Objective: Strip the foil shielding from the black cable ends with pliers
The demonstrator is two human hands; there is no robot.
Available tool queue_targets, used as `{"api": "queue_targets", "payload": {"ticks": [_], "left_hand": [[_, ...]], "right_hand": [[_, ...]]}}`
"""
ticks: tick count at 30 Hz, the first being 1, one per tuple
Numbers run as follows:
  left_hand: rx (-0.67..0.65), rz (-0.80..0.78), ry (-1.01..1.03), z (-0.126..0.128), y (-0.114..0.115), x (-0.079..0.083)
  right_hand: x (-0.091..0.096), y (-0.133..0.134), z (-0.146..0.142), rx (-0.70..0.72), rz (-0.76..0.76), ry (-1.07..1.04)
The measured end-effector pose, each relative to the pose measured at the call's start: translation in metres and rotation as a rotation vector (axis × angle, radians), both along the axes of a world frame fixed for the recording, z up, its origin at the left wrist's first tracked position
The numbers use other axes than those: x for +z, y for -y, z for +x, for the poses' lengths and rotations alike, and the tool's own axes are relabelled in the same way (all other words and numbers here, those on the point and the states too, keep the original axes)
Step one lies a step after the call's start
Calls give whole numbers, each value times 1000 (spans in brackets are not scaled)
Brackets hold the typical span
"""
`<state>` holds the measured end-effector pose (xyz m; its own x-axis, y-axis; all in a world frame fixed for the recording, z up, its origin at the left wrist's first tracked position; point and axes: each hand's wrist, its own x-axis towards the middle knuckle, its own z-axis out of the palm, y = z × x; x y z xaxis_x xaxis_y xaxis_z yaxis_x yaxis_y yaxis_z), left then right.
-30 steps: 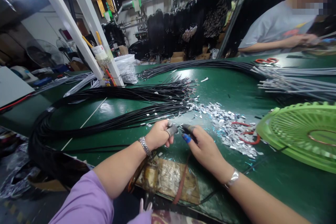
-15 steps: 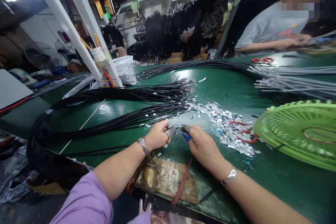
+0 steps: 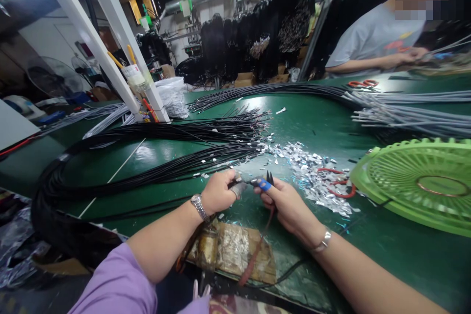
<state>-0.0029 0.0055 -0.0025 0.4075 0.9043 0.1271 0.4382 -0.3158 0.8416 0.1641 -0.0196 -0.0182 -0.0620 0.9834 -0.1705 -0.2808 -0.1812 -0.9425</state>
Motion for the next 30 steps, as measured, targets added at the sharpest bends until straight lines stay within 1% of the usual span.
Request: {"api": "queue_targets", "payload": {"ticks": [3, 7, 11, 13, 14, 19, 22, 25, 30], "left_hand": [[-6, 116, -95, -1, 0, -1], [3, 179, -161, -2, 1, 0], [13, 248, -211, -3, 1, 0], [18, 262, -222, -3, 0, -1], [19, 262, -224, -3, 0, -1], [24, 273, -249, -3, 1, 1], [14, 302, -264, -3, 1, 0], [-1, 306, -267, -3, 1, 0], [-10, 298, -248, -3, 2, -1]], "right_hand": [[1, 1, -3, 3, -39, -66], [2, 2, -4, 21, -75, -129], [4, 4, -6, 82, -44, -91], [4, 6, -6, 115, -9, -30], [3, 7, -6, 109, 3, -4], [1, 6, -5, -39, 3, 9], [0, 5, -5, -59, 6, -12], [1, 4, -5, -45, -2, -52], [3, 5, -6, 52, -62, -113]]}}
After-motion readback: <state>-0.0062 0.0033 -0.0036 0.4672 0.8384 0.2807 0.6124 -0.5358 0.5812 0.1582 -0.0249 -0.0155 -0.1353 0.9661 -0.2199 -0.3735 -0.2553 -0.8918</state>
